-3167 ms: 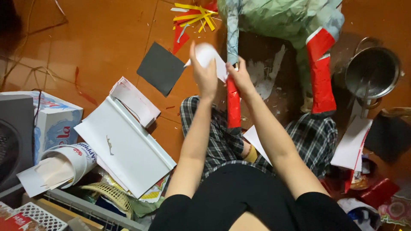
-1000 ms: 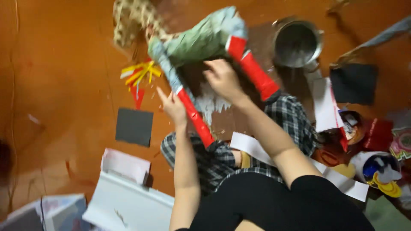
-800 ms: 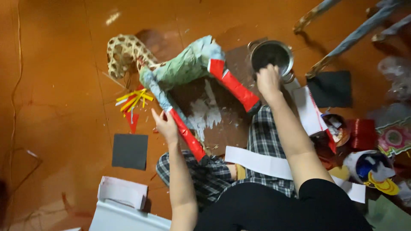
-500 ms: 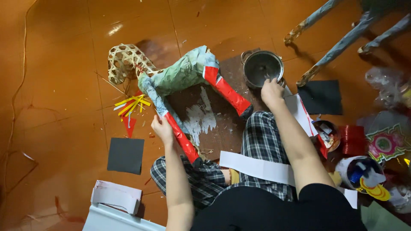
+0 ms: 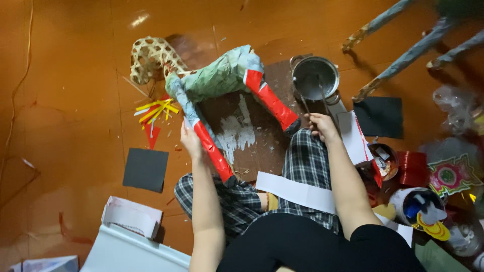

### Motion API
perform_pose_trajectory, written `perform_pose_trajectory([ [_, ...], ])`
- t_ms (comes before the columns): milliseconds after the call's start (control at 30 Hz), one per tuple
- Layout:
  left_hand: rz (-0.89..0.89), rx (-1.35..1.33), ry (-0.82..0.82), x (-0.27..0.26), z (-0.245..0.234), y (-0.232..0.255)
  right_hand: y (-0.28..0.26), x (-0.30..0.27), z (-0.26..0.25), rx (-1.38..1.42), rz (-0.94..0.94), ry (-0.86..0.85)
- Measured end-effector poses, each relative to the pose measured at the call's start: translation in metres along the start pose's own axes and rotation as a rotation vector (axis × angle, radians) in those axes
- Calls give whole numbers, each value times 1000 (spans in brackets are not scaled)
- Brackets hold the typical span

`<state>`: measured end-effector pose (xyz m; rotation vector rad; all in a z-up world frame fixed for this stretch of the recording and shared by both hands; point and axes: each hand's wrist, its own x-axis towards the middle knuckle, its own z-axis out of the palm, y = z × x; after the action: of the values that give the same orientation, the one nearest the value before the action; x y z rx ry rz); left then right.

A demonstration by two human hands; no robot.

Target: Making a giraffe-shaped piñata by applying paper and tape to a frame

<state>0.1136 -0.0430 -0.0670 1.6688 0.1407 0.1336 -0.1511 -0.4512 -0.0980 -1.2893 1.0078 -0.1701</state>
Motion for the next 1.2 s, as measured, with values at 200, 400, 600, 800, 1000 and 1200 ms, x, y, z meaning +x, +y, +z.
perform_pose_trajectory([
  [200, -46, -352, 3, -8, 4, 4, -3, 31, 5, -284, -212, 146],
  [400, -292, -916, -19, 20, -8, -65, -105, -102, 136, -321, -597, -106],
  [600, -308, -1114, -111, 24, -16, -66, -61, -110, 259, -855, -811, -425],
  [800, -473, -1240, -211, 33, -22, -85, -54, -151, 267, -1233, -871, -386],
  [1000, -505, -1343, -190, 30, -24, -84, -57, -132, 283, -1364, -985, -382],
  [1200, -420, -1201, -278, 20, -29, -55, -104, -140, 273, -1243, -1114, -315],
])
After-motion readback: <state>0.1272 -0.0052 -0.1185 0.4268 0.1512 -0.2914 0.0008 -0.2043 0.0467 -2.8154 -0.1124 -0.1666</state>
